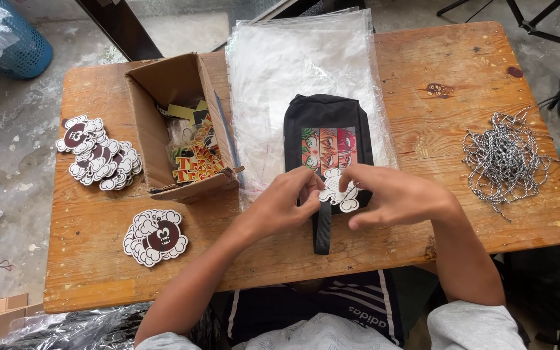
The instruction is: The person sits on the floor and assembles small black pouches by attaching a metal chain and a sticker to each one. They then place the finished pouches into clear plastic bags and add a small paper insert from a cardboard box.
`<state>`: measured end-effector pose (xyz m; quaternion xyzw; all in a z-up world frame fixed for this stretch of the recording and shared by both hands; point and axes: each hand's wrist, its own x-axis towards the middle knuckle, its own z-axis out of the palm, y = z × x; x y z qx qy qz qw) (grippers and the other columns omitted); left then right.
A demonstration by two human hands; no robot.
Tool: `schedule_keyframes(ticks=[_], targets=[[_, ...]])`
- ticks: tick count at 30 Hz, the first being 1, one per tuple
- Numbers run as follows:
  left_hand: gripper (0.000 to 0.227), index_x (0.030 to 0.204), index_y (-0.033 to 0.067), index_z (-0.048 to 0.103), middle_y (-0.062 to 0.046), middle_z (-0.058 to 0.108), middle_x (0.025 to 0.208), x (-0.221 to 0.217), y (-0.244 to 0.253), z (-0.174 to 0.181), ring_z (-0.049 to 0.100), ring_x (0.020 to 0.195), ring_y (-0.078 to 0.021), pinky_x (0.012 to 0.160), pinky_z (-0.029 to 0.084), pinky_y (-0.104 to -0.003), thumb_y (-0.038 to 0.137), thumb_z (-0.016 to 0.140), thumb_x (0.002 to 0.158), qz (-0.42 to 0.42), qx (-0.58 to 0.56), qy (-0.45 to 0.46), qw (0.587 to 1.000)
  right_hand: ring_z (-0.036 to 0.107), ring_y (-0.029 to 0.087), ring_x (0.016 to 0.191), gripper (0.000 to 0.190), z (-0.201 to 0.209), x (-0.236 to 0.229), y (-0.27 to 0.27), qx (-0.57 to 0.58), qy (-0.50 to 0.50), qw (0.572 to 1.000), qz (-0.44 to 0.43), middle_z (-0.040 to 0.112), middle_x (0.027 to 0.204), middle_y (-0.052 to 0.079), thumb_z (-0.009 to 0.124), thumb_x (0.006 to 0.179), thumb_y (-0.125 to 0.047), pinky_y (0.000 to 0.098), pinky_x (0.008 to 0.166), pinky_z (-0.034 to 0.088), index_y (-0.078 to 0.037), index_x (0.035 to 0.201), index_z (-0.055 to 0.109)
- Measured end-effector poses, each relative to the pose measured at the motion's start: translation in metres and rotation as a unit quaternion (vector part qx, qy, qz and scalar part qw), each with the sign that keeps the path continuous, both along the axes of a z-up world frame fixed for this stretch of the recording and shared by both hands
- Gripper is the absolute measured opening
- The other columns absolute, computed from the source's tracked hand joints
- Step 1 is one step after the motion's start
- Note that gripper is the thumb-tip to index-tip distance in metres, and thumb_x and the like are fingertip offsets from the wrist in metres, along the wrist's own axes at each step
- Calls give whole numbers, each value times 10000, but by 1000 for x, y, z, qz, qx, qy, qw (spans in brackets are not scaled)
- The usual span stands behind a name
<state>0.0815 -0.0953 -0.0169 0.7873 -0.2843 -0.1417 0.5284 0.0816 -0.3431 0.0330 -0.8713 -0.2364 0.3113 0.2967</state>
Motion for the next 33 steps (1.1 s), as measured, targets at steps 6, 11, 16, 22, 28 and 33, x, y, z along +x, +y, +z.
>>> schedule_keyframes(ticks=[6, 11, 16, 22, 28, 33], targets=[[115, 817, 44, 548, -177, 725, 927, -1, -6, -3, 620, 629, -212, 552, 504, -321, 123, 556, 900, 21, -12, 2, 1000, 514, 275, 768, 330, -2, -5, 8, 50, -170, 984, 8, 462, 836, 57, 710, 780, -35, 398, 725, 504, -98, 1093, 626], [113, 826, 49, 537, -188, 710, 883, -5, -10, -14, 631, 601, -234, 515, 506, -319, 111, 580, 910, 30, -24, -27, 999, 464, 208, 726, 176, -25, 1, 12, 123, -375, 919, 9, 387, 813, 4, 727, 816, -53, 319, 650, 475, -146, 947, 655], [122, 825, 81, 537, -143, 719, 905, -8, -11, -18, 643, 602, -210, 507, 510, -306, 141, 597, 913, 47, -22, -60, 997, 465, 186, 747, 107, -34, 2, 20, 113, -504, 856, 20, 397, 815, -12, 697, 863, -72, 304, 642, 476, -170, 901, 677], [99, 830, 113, 568, -65, 604, 677, -9, -18, -26, 637, 596, -227, 513, 513, -296, 156, 621, 901, 62, -20, -72, 995, 440, 237, 676, 213, -41, -4, 33, 154, -590, 791, 49, 381, 795, 27, 558, 898, 23, 371, 596, 475, -147, 815, 655], [117, 820, 90, 576, -99, 571, 611, -9, -20, -29, 622, 593, -287, 527, 506, -364, 182, 629, 870, 95, -33, -38, 994, 460, 229, 667, 254, -46, -2, 40, 175, -604, 775, 58, 389, 797, 16, 543, 939, 17, 381, 559, 461, -161, 843, 696], [146, 821, 85, 562, -113, 603, 458, -6, -19, -17, 601, 352, -158, 359, 458, -203, 168, 577, 940, 106, -85, 134, 982, 530, 318, 705, 247, -24, -4, 35, 217, -454, 863, 48, 429, 812, 79, 608, 749, -97, 442, 590, 490, -69, 994, 581]])
